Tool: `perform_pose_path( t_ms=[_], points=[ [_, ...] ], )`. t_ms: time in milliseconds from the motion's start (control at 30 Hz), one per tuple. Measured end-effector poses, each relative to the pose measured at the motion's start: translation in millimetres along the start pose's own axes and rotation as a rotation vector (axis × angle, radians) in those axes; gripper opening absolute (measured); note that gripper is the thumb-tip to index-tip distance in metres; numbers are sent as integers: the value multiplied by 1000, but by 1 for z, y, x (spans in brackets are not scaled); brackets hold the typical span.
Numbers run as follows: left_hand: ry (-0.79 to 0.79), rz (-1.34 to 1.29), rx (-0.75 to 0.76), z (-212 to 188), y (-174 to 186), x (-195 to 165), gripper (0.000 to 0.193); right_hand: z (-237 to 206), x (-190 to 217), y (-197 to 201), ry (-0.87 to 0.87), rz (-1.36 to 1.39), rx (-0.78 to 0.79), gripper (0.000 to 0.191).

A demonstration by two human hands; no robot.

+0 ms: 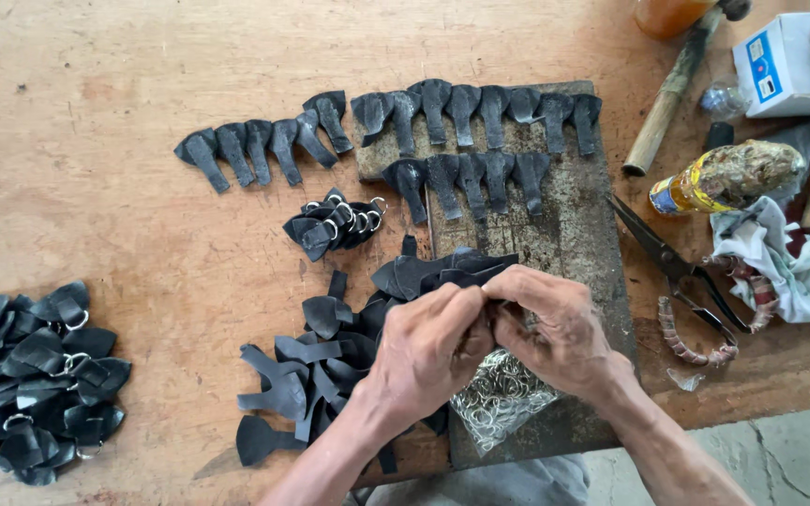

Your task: The person attaches metal split rings to black leather keychain pieces by hand, working one piece at a time. They thread a ring through a hole in each leather piece, fold the piece, and place the finished keychain on a growing pile, occasionally picking up new rings from a plastic bag.

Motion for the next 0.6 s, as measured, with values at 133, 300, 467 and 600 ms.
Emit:
perform_pose_path(
  t_ms=[133,300,467,600],
  points=[
    [58,119,-128,2,31,0,15,1,12,10,14,-110,-98,34],
    [355,126,-244,18,81,46,15,2,5,31,-161,-220,-156,27],
    [315,429,-337,22,98,58,27,6,5,32,-101,-269,-137,22],
    [333,461,-370,19,98,61,35,6,3,28,-185,-255,-116,22]
  ],
)
Point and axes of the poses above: each hand's wrist, its own z-axis towards the middle knuckle, its own y-axis out of the back of the hand, x = y × z, the point moved 6 cm from there along z, towards the middle knuckle, and after that the axes turned 10 degrees about -x, right-handed, at the moved point
